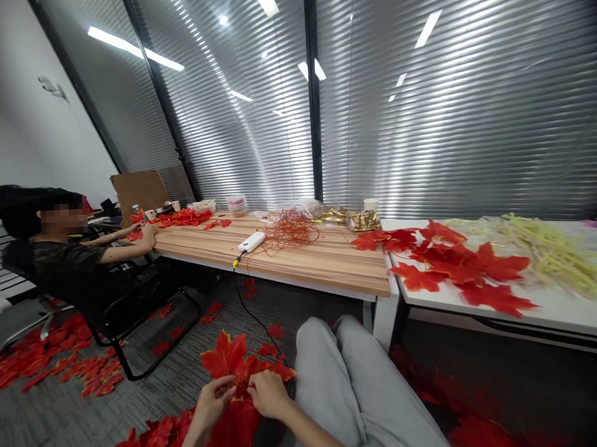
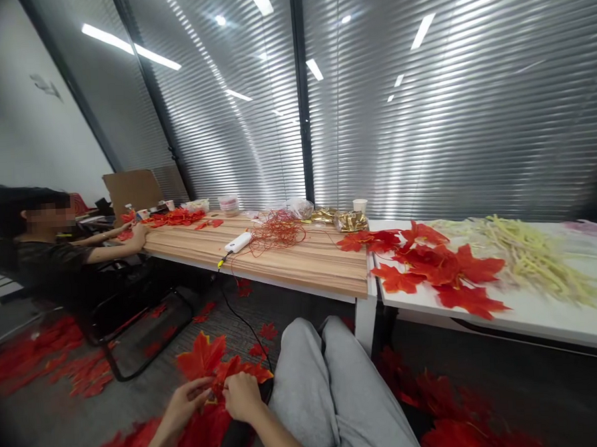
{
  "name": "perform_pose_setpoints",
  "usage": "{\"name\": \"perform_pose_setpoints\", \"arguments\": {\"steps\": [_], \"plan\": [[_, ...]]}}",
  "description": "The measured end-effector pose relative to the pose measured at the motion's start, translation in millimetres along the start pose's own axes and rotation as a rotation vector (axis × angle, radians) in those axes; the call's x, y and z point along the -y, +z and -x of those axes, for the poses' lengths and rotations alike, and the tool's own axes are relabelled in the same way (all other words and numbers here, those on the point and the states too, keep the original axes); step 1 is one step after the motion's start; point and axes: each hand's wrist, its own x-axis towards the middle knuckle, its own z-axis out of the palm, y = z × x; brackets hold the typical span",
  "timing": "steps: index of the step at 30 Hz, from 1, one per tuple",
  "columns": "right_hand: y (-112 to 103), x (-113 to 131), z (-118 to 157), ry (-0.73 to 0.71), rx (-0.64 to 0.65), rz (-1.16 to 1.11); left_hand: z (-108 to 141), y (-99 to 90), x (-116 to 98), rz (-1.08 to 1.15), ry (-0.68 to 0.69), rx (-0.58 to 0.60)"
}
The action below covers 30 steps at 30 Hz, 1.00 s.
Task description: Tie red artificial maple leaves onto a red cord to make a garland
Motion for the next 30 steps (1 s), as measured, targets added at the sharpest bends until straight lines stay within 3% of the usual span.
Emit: {"name": "perform_pose_setpoints", "arguments": {"steps": [7,12,15,22,27,30], "plan": [[-1.6,-1.5,-0.4,0.034,-0.045,-0.012,2.4,12.2,-6.1,0.142,0.055,-0.001],[0.5,-3.3,-6.6,0.117,-0.064,-0.083,8.5,11.9,-23.6,0.264,0.094,-0.221],[0.8,-3.7,-8.1,0.143,-0.079,-0.077,14.8,5.1,-37.7,0.245,0.058,-0.291],[-0.8,-3.7,-4.6,0.094,-0.037,-0.054,25.3,-14.6,-56.8,0.171,-0.027,-0.28],[-1.6,-4.0,-3.5,0.054,-0.042,-0.01,22.5,-30.1,-55.8,0.402,-0.054,-0.482],[-3.1,-3.2,-3.0,0.055,-0.027,0.015,22.1,-57.4,-47.6,0.478,0.038,-0.659]]}}
